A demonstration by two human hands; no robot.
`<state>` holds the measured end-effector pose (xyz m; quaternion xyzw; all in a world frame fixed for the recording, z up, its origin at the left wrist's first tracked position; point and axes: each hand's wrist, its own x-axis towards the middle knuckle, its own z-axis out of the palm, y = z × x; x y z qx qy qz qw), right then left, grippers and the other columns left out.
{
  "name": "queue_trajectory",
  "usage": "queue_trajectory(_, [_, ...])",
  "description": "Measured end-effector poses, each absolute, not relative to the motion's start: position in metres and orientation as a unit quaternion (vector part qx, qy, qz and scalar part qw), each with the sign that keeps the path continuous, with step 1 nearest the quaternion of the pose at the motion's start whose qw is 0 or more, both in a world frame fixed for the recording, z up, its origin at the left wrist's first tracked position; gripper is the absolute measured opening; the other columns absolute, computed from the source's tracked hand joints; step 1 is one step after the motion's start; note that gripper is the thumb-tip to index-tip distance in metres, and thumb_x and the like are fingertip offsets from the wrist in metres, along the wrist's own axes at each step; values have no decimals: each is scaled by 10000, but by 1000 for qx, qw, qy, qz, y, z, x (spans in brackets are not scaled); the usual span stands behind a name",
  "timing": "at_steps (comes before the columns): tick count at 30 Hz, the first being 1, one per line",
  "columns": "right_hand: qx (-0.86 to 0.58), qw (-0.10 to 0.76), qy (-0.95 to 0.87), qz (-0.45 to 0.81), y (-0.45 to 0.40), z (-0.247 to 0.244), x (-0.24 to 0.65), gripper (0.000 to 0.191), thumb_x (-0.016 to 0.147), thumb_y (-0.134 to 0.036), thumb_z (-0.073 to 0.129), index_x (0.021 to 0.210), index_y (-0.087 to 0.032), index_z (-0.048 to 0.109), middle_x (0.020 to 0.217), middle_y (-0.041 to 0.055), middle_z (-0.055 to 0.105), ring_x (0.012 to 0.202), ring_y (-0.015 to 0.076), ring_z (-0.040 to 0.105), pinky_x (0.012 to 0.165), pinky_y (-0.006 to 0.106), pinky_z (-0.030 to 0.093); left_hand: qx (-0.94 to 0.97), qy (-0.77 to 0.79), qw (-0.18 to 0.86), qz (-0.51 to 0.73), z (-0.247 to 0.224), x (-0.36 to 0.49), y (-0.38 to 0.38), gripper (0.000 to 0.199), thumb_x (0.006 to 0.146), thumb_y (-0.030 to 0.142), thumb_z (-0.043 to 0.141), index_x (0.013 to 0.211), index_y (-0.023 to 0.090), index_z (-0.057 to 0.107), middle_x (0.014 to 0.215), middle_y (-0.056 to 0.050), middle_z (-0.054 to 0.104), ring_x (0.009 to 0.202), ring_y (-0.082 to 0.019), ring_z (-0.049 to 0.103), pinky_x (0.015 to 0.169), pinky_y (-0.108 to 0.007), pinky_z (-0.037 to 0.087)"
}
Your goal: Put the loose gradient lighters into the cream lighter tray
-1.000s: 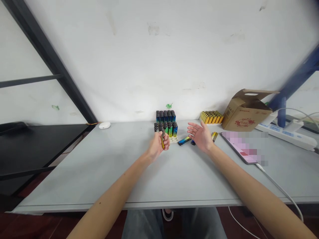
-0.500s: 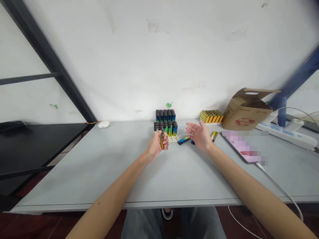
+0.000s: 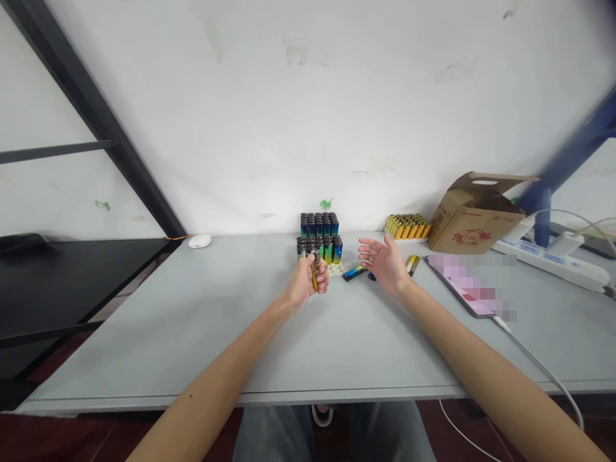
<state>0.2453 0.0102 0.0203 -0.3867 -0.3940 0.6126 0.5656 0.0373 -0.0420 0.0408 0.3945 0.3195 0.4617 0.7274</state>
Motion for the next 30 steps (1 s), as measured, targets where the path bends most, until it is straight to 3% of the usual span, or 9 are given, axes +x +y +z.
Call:
queue_trajectory(11, [-384,562,-387,622,8,24,243,479,902,-575,363,861,-223,685,768,45,644,673,163,570,607,279,453,404,312,725,461,38,37,-41,390,959,345,214,657,185,402,582,26,318,486,-113,353,485,-202,367])
queue_trajectory(18, [-378,558,-407,616,8,22,244,480,886,-603,384,874,-227,683,778,43,655,674,163,578,627,288,456,399,291,743,452,39,38,-45,459,966,501,263,681,182,429,591,30,340,491,-106,373,480,-204,378])
queue_trajectory(21, [-377,558,-414,613,9,21,243,481,882,-603,393,874,-226,691,772,40,652,666,159,574,625,287,455,420,261,741,454,38,38,-45,469,924,587,371,723,176,477,627,22,395,522,-104,417,490,-213,399])
queue_trajectory(25, [-374,544,-447,604,6,20,240,379,858,-543,500,893,-229,709,803,30,654,696,154,579,640,277,458,492,256,713,428,35,36,-46,251,836,390,650,817,155,563,761,-24,543,669,-139,573,575,-257,478])
queue_trajectory(30, [-334,484,-561,583,-5,23,237,284,813,-442,637,980,-233,732,937,43,684,832,173,604,747,297,472,537,252,719,361,37,34,-49,273,869,408,623,951,148,612,986,-104,625,975,-241,646,791,-391,550])
